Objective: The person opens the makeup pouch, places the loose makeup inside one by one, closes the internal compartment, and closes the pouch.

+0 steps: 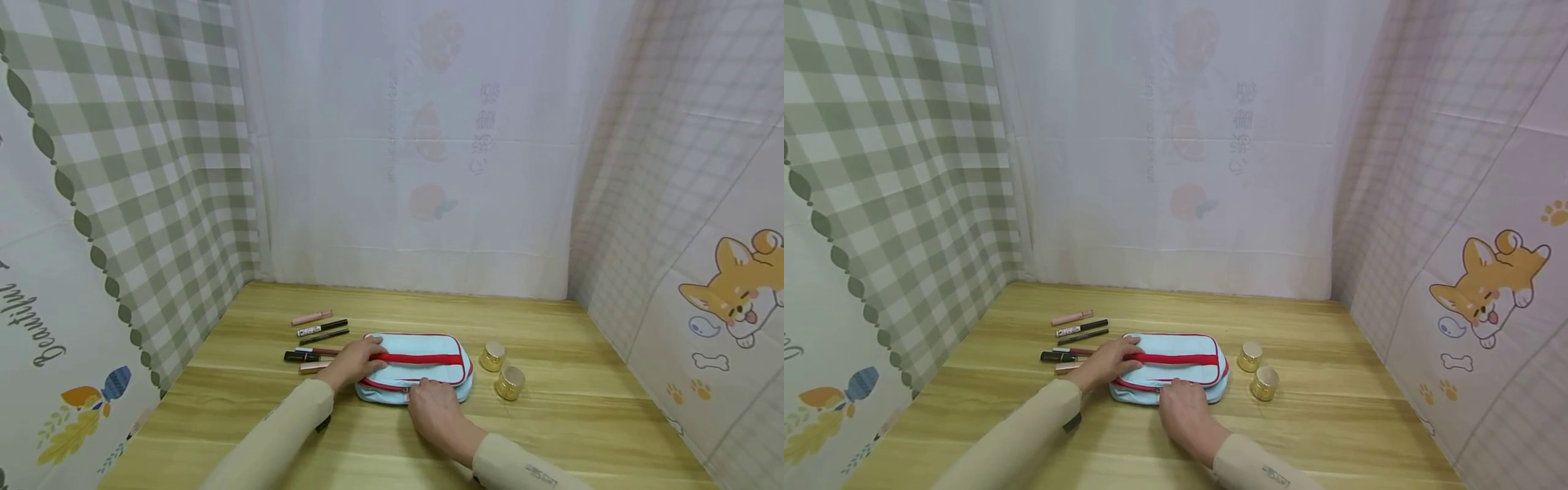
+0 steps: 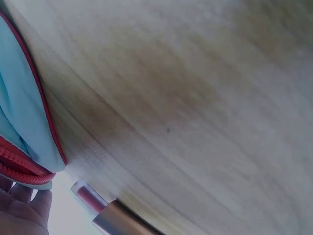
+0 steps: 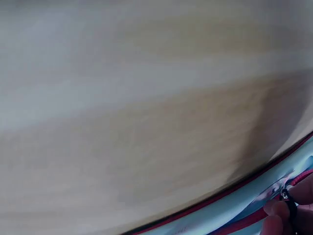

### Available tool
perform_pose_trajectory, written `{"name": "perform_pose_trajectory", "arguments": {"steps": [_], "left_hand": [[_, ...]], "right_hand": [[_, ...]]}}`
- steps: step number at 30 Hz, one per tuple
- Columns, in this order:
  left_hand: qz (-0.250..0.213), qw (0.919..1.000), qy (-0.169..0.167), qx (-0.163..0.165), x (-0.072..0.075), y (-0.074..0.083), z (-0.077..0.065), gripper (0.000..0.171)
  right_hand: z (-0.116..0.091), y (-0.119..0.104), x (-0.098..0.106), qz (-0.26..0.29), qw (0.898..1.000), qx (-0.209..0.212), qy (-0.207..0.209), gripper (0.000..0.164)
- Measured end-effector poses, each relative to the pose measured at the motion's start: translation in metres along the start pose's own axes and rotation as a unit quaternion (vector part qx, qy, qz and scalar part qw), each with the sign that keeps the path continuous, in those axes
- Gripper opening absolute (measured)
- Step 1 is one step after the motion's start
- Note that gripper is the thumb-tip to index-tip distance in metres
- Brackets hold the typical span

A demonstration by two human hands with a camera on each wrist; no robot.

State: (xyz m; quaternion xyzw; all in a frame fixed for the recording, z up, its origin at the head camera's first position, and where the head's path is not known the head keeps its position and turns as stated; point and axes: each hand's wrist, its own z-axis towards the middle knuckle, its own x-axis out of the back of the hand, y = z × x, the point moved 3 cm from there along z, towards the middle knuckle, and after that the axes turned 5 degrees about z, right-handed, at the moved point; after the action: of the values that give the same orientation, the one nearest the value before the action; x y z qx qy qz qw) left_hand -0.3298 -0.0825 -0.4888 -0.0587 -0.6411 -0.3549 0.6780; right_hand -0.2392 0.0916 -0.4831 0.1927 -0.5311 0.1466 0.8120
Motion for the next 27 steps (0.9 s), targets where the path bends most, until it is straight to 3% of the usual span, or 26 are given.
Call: {"name": "perform_pose_trajectory", "arguments": {"steps": [5,9,13,16,19,27], "left_hand": [[-0.001,1.0,-0.002,0.003,0.0,0.0,0.0,0.027],[0.002,1.0,-0.004,0.0,0.0,0.0,0.0,0.027],[0.003,1.0,-0.006,0.0,0.001,0.0,0.0,0.027],[0.001,1.0,-0.005,-0.001,0.001,-0.001,0.001,0.027],[0.004,1.0,-0.004,-0.005,0.002,-0.001,0.002,0.026],[0.027,0.9995,0.004,-0.018,0.001,-0.001,0.004,0.021]], "right_hand": [[-0.002,0.001,-0.001,-0.045,0.998,0.049,0.012,0.031],[-0.002,0.004,0.0,-0.034,0.998,0.062,0.002,0.02],[-0.001,0.012,0.006,0.058,0.998,-0.003,-0.017,0.017],[0.0,0.02,0.01,0.165,0.983,-0.076,-0.022,0.017],[0.0,0.024,0.012,0.228,0.967,-0.106,-0.027,0.011],[-0.002,0.032,0.014,0.21,0.973,-0.093,-0.019,0.019]]}}
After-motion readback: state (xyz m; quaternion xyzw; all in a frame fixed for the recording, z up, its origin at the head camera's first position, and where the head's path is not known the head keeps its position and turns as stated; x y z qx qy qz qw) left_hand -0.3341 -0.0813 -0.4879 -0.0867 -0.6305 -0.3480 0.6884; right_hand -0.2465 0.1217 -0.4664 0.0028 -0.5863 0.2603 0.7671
